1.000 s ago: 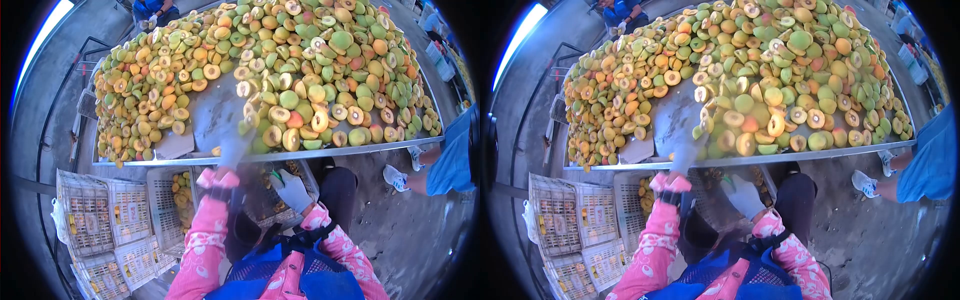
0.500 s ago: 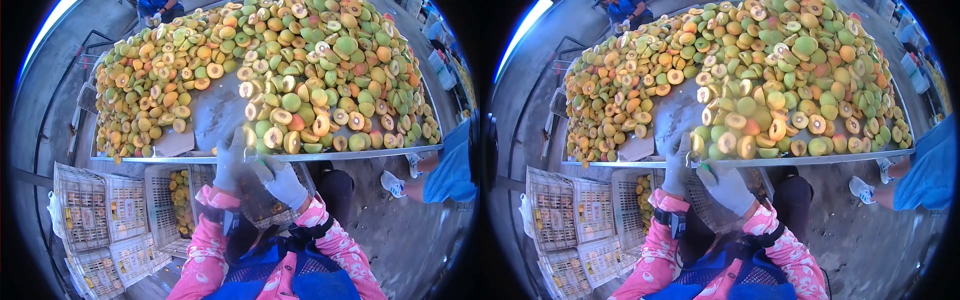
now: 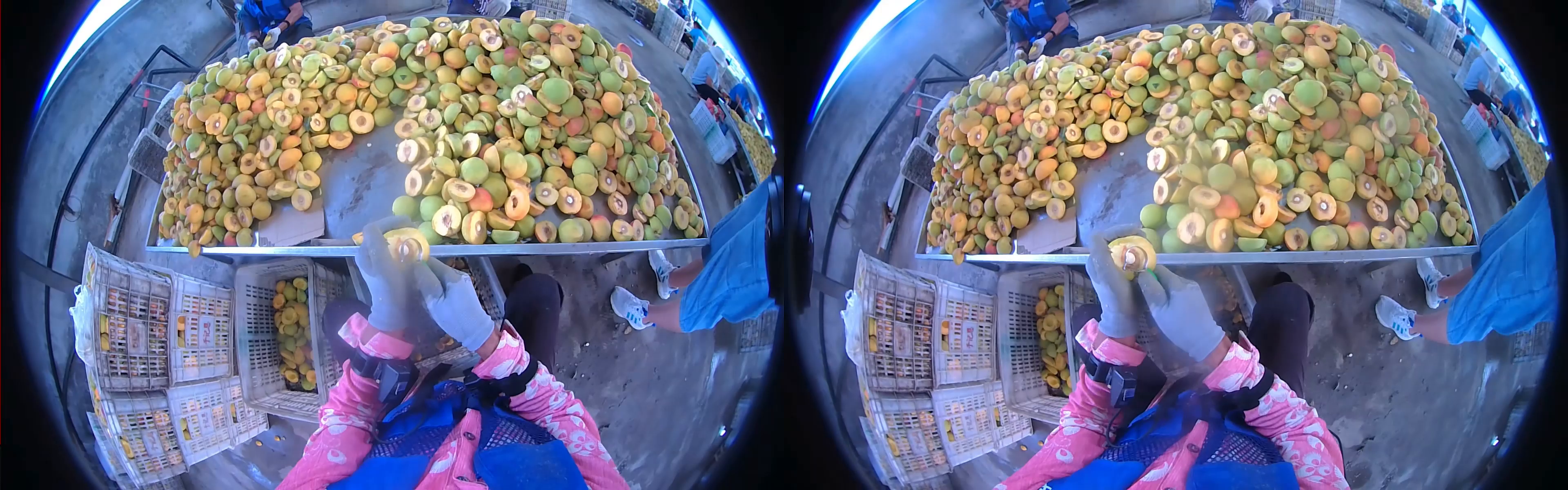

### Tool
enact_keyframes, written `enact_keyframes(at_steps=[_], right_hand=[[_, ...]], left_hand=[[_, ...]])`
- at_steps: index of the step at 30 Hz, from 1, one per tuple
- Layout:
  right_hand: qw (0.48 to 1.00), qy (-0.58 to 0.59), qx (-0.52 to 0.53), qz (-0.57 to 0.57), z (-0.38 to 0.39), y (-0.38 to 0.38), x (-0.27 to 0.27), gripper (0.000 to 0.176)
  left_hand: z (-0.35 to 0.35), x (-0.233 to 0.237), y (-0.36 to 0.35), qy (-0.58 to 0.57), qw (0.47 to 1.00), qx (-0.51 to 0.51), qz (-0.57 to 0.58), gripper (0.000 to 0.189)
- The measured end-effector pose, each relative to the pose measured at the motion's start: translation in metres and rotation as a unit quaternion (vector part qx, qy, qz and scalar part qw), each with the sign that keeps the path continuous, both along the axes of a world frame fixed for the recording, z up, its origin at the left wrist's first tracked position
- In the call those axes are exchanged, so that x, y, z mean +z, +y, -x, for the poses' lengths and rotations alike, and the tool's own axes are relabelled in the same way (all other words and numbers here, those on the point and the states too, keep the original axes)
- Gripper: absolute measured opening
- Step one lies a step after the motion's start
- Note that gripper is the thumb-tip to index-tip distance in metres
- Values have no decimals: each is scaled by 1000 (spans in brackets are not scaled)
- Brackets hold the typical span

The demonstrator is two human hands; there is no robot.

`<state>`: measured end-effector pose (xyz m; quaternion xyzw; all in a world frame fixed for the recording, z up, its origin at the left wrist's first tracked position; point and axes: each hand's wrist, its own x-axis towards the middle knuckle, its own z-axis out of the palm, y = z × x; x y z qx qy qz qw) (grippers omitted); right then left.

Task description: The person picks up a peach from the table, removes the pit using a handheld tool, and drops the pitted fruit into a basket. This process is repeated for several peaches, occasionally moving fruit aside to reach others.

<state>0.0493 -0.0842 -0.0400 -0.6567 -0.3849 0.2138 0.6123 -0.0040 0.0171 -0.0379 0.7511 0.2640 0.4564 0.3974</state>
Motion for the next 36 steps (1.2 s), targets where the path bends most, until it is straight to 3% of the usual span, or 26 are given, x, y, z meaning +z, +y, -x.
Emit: enact_keyframes(at_steps=[1, 3, 7, 9, 10, 12, 16, 18, 19, 21, 23, 24, 25, 26, 28, 29, 31, 33, 34, 36], right_hand=[[1000, 0, -1, 0, 0, 0, -2, 20], [985, -170, 12, 4, -3, 0, -6, 14], [981, -192, 26, 16, -4, 2, -3, 15], [985, -168, 44, -1, -4, 1, 1, 15], [985, -166, 42, 0, -5, 0, 5, 15], [988, 49, 129, 69, -7, -3, 12, 17], [996, -5, 84, -3, -11, 6, -19, 22], [996, 25, 81, -2, -12, 7, -21, 29], [996, 27, 83, 1, -12, 7, -22, 29], [982, 114, 147, 46, -17, 5, -25, 33], [971, 164, 166, 53, -22, 3, -20, 35], [957, 217, 182, 59, -23, 1, -15, 37], [957, 218, 180, 58, -22, -1, -8, 37], [951, 250, 172, 66, -22, -3, 0, 40], [943, 282, 160, 72, -21, -3, 4, 43], [921, 334, 179, 88, -20, -4, 1, 43], [893, 385, 202, 113, -17, -8, -1, 42], [834, 468, 253, 148, -23, -13, 4, 58], [833, 468, 253, 148, -27, -15, 7, 58], [673, 637, 352, 130, -32, -20, 10, 55]], left_hand=[[0, 1, 0, 0, 1000, -1, 0, 46], [-2, 6, -1, -48, 999, -3, 18, 45], [-1, 9, 2, -61, 998, -7, -33, 38], [-4, 7, 2, -109, 991, -17, 74, 52], [-4, 10, 3, -107, 991, -20, 75, 52], [-3, 20, 8, -45, 998, -45, -29, 59], [-2, 24, 22, 8, 990, -126, -62, 60], [-1, 17, 27, -5, 986, -164, -10, 28], [1, 19, 30, -3, 987, -163, -7, 28], [2, 28, 40, 74, 964, -255, -3, 37], [1, 16, 48, 95, 953, -285, 39, 43], [-2, 15, 46, 44, 930, -253, 262, 40], [-6, 15, 42, -9, 857, -207, 472, 38], [-7, 14, 30, -8, 856, -208, 473, 38], [-7, 20, 2, -104, 921, -168, 337, 28], [-7, 17, 4, -104, 920, -167, 339, 28], [-5, 14, 7, 11, 945, -159, 287, 25], [-7, 20, 1, 33, 931, -130, 339, 23], [-8, 23, -2, 36, 951, -120, 282, 25], [-6, 22, -3, 47, 966, -111, 227, 27]])
